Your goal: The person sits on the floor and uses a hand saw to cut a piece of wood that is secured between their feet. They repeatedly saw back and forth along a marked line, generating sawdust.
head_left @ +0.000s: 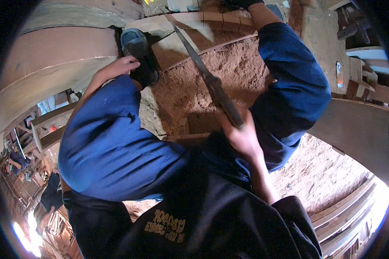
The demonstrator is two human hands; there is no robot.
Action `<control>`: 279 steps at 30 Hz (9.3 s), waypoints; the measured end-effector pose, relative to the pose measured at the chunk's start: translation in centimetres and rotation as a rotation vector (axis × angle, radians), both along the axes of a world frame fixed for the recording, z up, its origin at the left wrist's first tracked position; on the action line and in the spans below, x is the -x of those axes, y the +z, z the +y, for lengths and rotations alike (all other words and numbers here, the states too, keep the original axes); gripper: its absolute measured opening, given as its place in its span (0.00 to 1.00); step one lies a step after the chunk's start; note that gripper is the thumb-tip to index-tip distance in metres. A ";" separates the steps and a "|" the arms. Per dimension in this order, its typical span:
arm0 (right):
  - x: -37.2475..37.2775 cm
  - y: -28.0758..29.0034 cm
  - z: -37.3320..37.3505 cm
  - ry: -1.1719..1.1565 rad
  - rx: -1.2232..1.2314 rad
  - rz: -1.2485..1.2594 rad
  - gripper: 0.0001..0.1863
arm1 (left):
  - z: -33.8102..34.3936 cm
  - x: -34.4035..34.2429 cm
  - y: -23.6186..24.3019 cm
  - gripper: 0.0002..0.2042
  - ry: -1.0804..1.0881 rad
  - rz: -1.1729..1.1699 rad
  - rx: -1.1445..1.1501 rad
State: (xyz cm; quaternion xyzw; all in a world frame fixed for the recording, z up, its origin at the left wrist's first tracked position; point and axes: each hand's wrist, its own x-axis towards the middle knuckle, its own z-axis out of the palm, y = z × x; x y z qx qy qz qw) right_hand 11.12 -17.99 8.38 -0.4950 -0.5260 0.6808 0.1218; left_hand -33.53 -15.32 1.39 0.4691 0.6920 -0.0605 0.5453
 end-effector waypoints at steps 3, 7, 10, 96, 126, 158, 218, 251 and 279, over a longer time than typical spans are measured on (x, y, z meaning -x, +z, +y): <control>1.1 -1.2 -1.0 -0.140 -0.106 0.026 0.08 | 1.8 -1.3 -2.4 0.22 -0.059 -0.076 -0.037; -0.9 0.8 -2.2 -0.067 -0.144 0.112 0.07 | -0.9 1.5 1.0 0.23 0.005 0.024 -0.043; -1.8 1.5 -1.0 -0.034 -0.074 0.020 0.08 | 0.0 0.6 -1.0 0.23 0.001 -0.027 -0.021; 3.1 3.2 -0.9 0.077 -0.138 -0.301 0.07 | 0.0 -1.7 -5.0 0.50 -0.038 0.571 0.167; 0.8 2.1 -2.2 -0.054 -0.201 -0.125 0.06 | 0.8 -1.5 -6.2 0.55 -0.070 0.623 0.135; 2.0 -4.3 -1.2 -0.226 -0.184 -0.032 0.08 | 0.6 -1.4 -11.2 0.65 0.162 0.373 -0.031; 2.8 -3.5 0.0 -0.220 -0.045 0.035 0.11 | -5.7 1.7 -8.7 0.45 0.143 0.183 0.160; -1.0 0.9 -1.7 -0.042 -0.162 0.070 0.08 | -2.4 -14.4 27.5 0.10 0.002 0.311 -0.488; -0.1 -1.0 -1.0 -0.098 -0.047 0.064 0.08 | -5.2 -25.7 27.5 0.11 -0.846 -0.171 -1.051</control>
